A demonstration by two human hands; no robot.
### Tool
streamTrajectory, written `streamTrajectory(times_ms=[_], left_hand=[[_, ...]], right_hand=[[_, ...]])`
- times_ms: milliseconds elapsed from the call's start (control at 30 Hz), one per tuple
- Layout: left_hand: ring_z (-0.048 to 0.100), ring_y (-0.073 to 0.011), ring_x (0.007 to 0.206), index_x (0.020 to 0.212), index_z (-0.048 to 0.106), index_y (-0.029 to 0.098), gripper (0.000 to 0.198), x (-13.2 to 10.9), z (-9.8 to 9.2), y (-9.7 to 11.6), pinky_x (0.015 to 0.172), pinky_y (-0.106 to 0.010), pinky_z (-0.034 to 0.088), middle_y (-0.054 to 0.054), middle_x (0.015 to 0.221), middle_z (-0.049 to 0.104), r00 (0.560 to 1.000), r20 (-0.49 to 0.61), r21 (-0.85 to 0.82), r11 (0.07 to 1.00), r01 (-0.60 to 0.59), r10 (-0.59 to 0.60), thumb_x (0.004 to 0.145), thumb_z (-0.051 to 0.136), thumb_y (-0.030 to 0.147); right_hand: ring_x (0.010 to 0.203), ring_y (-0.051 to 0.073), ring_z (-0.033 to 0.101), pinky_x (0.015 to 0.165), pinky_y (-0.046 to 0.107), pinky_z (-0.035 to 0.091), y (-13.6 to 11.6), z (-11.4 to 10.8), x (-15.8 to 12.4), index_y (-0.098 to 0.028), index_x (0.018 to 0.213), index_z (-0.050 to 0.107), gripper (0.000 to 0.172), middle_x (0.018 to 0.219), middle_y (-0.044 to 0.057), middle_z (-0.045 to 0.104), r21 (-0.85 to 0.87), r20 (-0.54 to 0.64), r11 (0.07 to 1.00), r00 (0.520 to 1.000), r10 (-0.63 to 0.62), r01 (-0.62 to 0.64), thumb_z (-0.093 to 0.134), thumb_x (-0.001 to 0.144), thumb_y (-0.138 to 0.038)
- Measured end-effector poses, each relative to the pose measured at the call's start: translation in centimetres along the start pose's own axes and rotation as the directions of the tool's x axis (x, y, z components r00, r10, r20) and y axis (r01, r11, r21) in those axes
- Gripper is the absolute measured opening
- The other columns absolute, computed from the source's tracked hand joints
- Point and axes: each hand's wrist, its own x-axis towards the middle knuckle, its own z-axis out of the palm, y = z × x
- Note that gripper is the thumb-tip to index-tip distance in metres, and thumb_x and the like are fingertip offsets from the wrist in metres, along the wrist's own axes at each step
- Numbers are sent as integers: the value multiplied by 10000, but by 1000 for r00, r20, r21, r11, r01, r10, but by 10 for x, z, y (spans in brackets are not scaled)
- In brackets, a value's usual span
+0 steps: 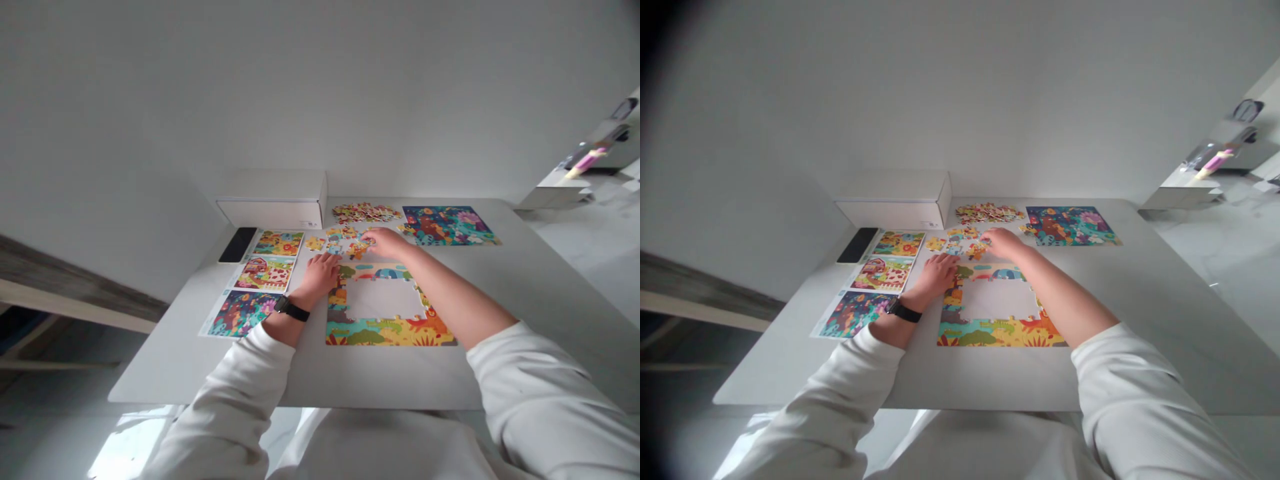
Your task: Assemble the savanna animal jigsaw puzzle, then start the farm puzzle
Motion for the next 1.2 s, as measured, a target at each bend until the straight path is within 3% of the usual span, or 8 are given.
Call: streamTrajectory(times_ms=[100, 267, 467, 600, 733, 900, 1033, 1200], left_hand=[[640, -325, 1263, 1374, 702, 254, 364, -1, -2, 2, 1127, -500, 489, -117, 1361, 722, 1000, 5, -9, 1000, 9, -9, 1034, 573, 238], [644, -334, 1258, 1368, 694, 234, 352, -2, -3, 5, 1127, -505, 485, -122, 1337, 730, 1000, -1, -10, 1000, 14, -14, 1026, 611, 251], [649, -325, 1248, 1335, 689, 240, 321, -2, -2, 6, 1131, -495, 478, -120, 1292, 734, 1000, -14, -35, 999, 13, -14, 1022, 622, 257], [660, -332, 1227, 1403, 654, 229, 391, -1, -2, 5, 1125, -503, 488, -121, 1293, 738, 1000, -24, -43, 999, 17, -18, 1013, 633, 257], [656, -327, 1252, 1389, 661, 237, 403, 1, -4, 5, 1126, -495, 498, -119, 1312, 731, 996, -86, -82, 996, 25, -32, 986, 662, 230], [671, -302, 1242, 1252, 698, 216, 277, 3, -12, 13, 1127, -480, 505, -114, 1265, 748, 982, -190, -257, 965, -44, -5, 980, 714, 269], [718, -226, 1119, 1218, 682, 213, 275, 2, -21, 32, 1012, -378, 559, -95, 1203, 759, 983, -182, -557, 824, -102, -1, 999, 728, 372], [708, -162, 875, 1169, 667, 202, 328, -2, -21, 47, 763, -268, 551, -58, 994, 741, 999, -42, -778, 628, -13, -32, 939, 793, 398]], right_hand=[[1210, 281, 743, 1093, 402, 551, -13, 12, 24, -318, 1296, 807, 576, 1304, 56, 815, -60, 76, 995, 994, -77, 81, 755, 803, -25], [1198, 290, 740, 1068, 388, 553, -19, 17, 39, -328, 1267, 817, 635, 1337, 56, 799, -102, 208, 988, 973, -96, 120, 710, 755, 33], [1072, 269, 739, 921, 343, 572, -12, 9, 43, -332, 1222, 826, 552, 1226, 53, 790, -73, 199, 979, 964, -174, 192, 813, 729, -83], [914, 211, 710, 857, 316, 550, -3, 3, 38, -257, 1217, 821, 462, 1070, 47, 782, 109, 123, 987, 984, -130, 117, 779, 776, -126], [761, 170, 645, 781, 311, 539, 10, -2, 14, -226, 1237, 792, 383, 871, 0, 722, 432, 35, 902, 999, 1, -16, 757, 858, -268], [781, 171, 625, 784, 334, 572, 5, -11, -42, -239, 1254, 765, 524, 872, -11, 666, 727, -63, 685, 990, 125, -40, 873, 774, -421], [799, 163, 607, 781, 337, 591, -17, -11, -80, -253, 1261, 752, 575, 890, -18, 625, 848, -43, 527, 983, 180, -59, 909, 744, -449], [803, 159, 617, 764, 325, 599, -35, 6, -94, -252, 1254, 732, 574, 875, -33, 595, 895, 0, 442, 990, 142, -63, 910, 745, -448]])
